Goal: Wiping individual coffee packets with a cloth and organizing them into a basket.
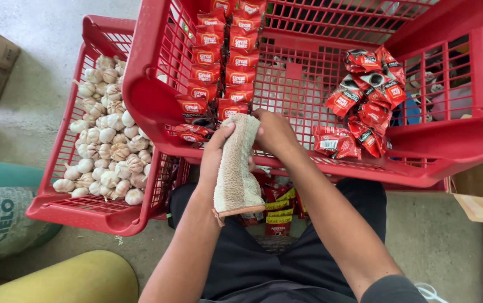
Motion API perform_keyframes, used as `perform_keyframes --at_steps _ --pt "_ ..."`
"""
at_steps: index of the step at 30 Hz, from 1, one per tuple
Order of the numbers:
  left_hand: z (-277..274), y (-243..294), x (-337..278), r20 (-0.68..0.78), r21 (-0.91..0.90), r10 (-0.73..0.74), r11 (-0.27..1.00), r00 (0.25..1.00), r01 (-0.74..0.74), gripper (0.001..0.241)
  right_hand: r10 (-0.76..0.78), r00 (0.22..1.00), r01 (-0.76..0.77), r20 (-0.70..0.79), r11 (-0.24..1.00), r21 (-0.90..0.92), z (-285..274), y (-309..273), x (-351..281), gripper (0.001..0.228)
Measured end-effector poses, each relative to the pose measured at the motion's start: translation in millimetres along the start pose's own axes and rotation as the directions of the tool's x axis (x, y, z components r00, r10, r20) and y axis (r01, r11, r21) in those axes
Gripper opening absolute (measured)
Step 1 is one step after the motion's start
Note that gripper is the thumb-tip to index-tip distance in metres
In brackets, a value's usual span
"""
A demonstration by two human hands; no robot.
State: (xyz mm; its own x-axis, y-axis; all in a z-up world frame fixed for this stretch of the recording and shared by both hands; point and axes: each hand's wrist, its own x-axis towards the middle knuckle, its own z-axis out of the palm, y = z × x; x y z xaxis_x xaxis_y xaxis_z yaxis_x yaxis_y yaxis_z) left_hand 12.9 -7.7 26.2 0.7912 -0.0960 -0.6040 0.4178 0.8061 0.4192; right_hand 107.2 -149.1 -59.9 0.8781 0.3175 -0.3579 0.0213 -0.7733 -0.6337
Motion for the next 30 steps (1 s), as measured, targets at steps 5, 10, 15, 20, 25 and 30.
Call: perform_keyframes --at_steps 5,10,15,20,25,30 --pt "-4 -2 6 0.000 0.005 0.001 1.000 1.000 -0.001 0.031 0.016 1.000 -0.016 0.003 1.000 0.011 -3 -9 -2 0.056" --pt "-6 -2 9 -0.018 0.003 -0.013 1.000 1.000 0.013 0.034 -0.067 0.997 0.067 0.033 0.998 0.006 -2 -14 -1 0.047" --pt "-4 -1 -1 -0.059 -0.019 -0.019 1.000 0.998 0.018 0.028 -0.062 0.996 0.063 0.062 0.998 -0.018 -9 -21 -10 0.047" --pt "-18 -5 -12 -0.023 0.046 0.018 0.999 1.000 -0.017 0.031 -0.035 0.999 0.035 -0.001 0.997 -0.069 -17 -12 -24 0.053" --pt "-38 -22 -29 0.098 0.179 0.017 0.983 0.995 -0.035 0.051 -0.005 0.992 -0.002 -0.124 0.998 -0.058 -62 0 -80 0.043" --pt "-74 -81 -29 0.234 0.193 -0.055 0.981 0.971 0.009 0.064 0.137 0.980 -0.184 -0.148 0.907 -0.378 -106 88 -83 0.059"
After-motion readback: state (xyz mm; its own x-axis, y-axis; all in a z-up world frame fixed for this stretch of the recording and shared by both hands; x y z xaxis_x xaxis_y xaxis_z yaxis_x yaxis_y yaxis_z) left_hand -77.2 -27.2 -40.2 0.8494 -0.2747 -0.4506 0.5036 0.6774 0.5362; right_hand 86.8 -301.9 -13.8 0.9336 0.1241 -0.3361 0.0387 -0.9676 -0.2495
